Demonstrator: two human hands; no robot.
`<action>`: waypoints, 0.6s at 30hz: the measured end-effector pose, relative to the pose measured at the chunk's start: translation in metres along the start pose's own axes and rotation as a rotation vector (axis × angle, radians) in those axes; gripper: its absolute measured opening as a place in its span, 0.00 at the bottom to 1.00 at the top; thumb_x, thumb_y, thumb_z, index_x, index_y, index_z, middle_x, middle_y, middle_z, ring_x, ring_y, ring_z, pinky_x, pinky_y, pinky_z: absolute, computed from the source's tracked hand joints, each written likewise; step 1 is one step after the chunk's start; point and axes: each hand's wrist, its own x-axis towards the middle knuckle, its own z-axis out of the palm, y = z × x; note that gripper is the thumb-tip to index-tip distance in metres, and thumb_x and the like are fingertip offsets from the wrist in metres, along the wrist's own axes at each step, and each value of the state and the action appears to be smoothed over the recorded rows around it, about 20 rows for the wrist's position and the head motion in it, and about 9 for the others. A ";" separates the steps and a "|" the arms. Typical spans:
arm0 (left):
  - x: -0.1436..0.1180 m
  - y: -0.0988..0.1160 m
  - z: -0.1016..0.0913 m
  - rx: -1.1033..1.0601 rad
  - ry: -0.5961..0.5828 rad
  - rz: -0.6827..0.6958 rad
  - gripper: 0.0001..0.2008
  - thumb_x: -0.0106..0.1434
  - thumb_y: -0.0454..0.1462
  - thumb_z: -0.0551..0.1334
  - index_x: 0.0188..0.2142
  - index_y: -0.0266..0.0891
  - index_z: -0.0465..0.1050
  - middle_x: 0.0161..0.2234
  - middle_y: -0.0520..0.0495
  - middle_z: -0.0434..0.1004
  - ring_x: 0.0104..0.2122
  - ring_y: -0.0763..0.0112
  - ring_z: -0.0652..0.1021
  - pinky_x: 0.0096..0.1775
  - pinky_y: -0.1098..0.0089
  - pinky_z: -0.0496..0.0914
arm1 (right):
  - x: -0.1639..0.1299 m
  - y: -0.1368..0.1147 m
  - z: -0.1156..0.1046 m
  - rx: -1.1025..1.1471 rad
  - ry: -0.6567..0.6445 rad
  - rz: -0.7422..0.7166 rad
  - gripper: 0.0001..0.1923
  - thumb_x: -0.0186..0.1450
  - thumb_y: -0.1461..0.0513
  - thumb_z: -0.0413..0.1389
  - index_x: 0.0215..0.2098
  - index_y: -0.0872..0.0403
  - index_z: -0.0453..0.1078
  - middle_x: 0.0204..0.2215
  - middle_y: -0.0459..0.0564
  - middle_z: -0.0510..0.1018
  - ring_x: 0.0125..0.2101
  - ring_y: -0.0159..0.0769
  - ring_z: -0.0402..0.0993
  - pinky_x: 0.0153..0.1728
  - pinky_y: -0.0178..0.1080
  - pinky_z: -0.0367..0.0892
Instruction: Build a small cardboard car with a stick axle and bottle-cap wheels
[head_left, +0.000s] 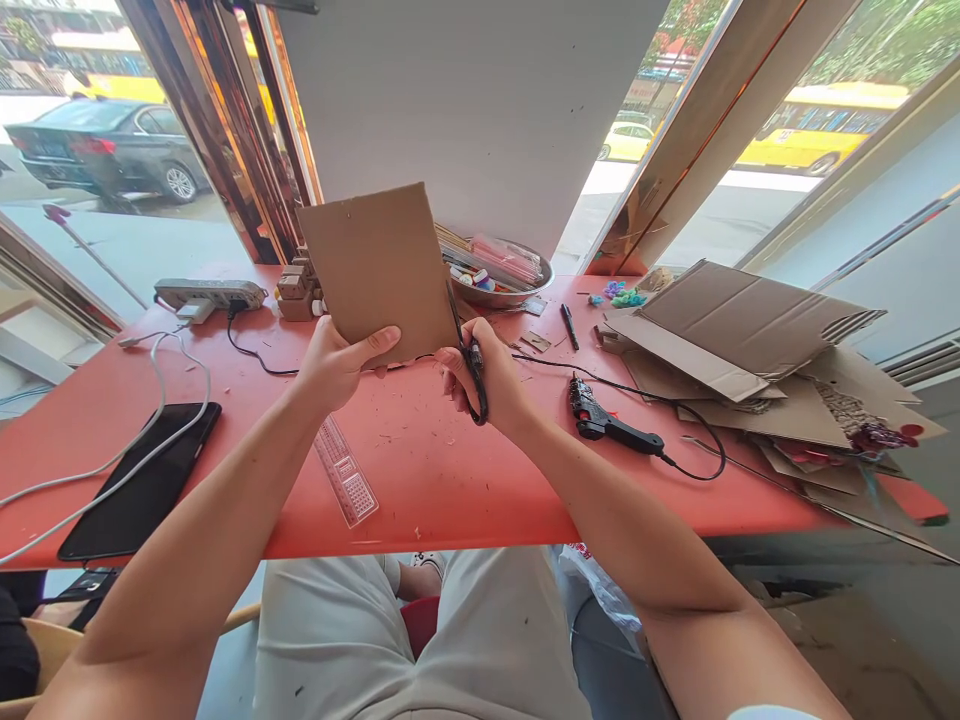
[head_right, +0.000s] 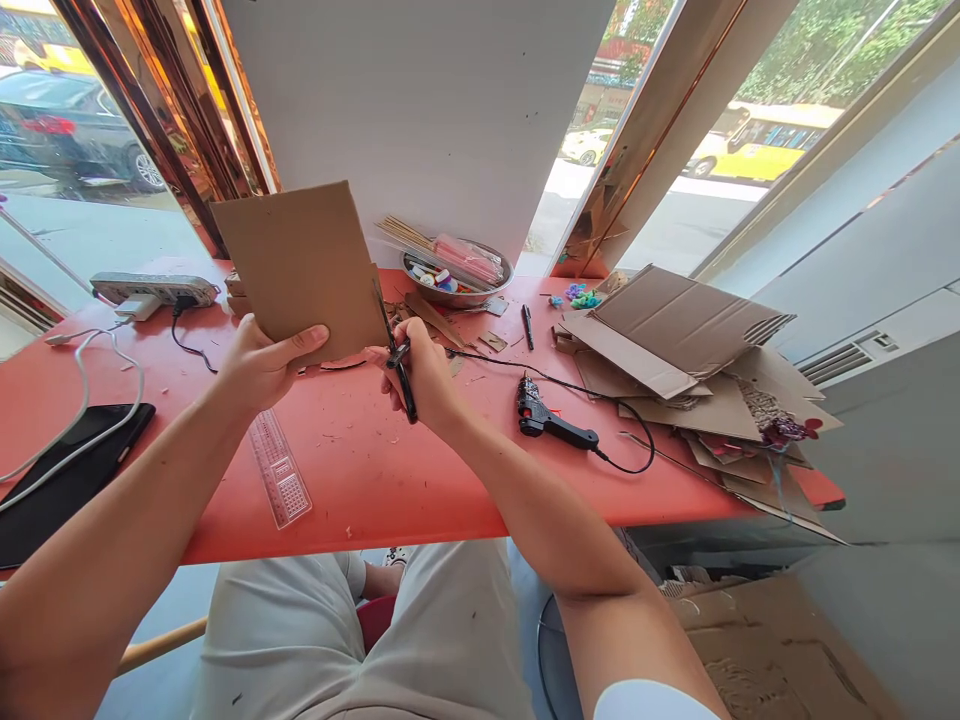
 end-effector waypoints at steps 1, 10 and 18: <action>0.000 0.001 0.001 -0.005 0.000 0.002 0.25 0.40 0.49 0.82 0.25 0.38 0.72 0.22 0.52 0.75 0.19 0.74 0.74 0.16 0.75 0.66 | 0.000 0.001 0.000 0.006 -0.012 0.000 0.38 0.53 0.37 0.69 0.34 0.44 0.47 0.12 0.28 0.68 0.09 0.27 0.59 0.09 0.29 0.55; -0.004 0.006 0.002 0.003 -0.079 -0.030 0.22 0.43 0.47 0.81 0.24 0.39 0.72 0.21 0.51 0.72 0.19 0.74 0.71 0.16 0.73 0.67 | 0.000 -0.003 -0.001 0.004 0.054 -0.004 0.37 0.56 0.37 0.68 0.35 0.44 0.48 0.14 0.32 0.71 0.11 0.28 0.61 0.12 0.30 0.54; -0.004 0.005 0.002 0.025 -0.057 0.012 0.23 0.44 0.48 0.81 0.22 0.39 0.71 0.22 0.50 0.74 0.19 0.72 0.72 0.17 0.72 0.67 | -0.003 -0.002 0.005 0.029 0.038 0.018 0.39 0.53 0.35 0.68 0.35 0.44 0.46 0.12 0.29 0.68 0.09 0.28 0.58 0.09 0.30 0.51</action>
